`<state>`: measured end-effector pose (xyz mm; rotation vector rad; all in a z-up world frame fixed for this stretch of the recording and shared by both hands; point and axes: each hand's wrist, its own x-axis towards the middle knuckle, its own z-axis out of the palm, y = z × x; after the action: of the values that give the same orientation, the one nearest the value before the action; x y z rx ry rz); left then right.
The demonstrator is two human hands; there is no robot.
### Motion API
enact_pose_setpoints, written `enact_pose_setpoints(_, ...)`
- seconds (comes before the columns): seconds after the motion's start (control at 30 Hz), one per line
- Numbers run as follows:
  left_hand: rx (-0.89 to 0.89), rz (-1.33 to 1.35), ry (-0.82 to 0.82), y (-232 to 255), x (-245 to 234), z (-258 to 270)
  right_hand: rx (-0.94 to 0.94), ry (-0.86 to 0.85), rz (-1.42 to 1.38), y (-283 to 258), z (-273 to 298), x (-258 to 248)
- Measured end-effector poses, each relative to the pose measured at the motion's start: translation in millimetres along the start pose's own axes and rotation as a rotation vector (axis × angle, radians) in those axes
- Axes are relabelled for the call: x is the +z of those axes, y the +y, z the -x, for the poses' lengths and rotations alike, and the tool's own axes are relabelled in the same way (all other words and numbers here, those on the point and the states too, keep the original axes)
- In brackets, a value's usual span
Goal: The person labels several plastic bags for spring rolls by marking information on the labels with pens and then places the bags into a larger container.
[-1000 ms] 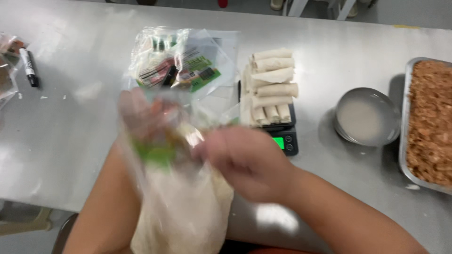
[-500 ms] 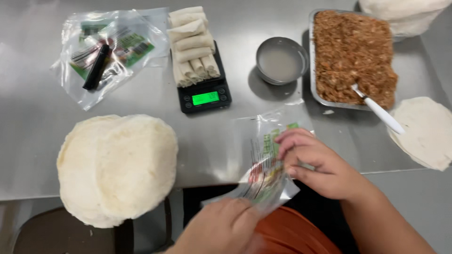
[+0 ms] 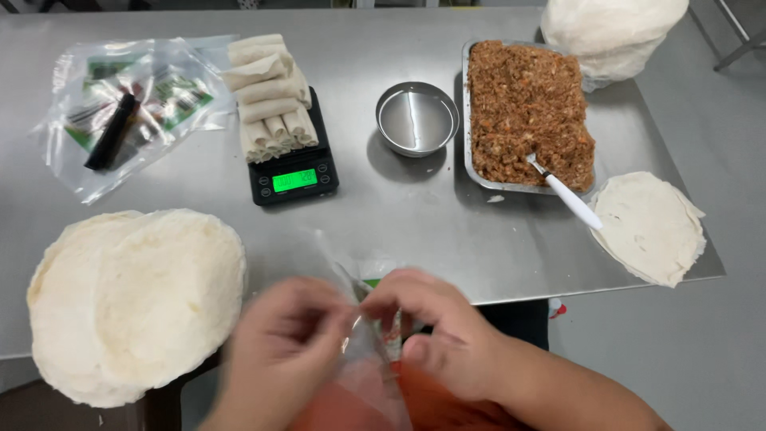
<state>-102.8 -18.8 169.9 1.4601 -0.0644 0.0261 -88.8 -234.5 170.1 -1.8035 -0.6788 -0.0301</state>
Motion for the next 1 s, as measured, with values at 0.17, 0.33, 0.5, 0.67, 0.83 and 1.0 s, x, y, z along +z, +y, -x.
enact_pose_setpoints(0.17,0.263,-0.264,-0.373,-32,25,-1,0.649,-0.042,-0.371,38,13,-13)
enact_pose_setpoints(0.33,0.369,-1.529,0.146,-115,-100,13,0.876,0.009,-0.317,91,27,-36)
enact_pose_setpoints(0.5,0.34,-2.037,0.17,-125,-161,3,0.938,-0.068,-0.242,116,25,-43)
enact_pose_setpoints(0.67,-0.233,-1.894,-0.143,-100,-203,-45,1.05,0.166,-0.188,76,-9,-42)
enact_pose_setpoints(0.83,0.244,-1.68,0.006,-106,-227,-36,0.731,-0.121,-0.289,121,9,-59)
enact_pose_setpoints(1.0,-0.25,-1.286,0.056,-53,-197,-37,0.454,-0.293,-0.119,128,-13,-49)
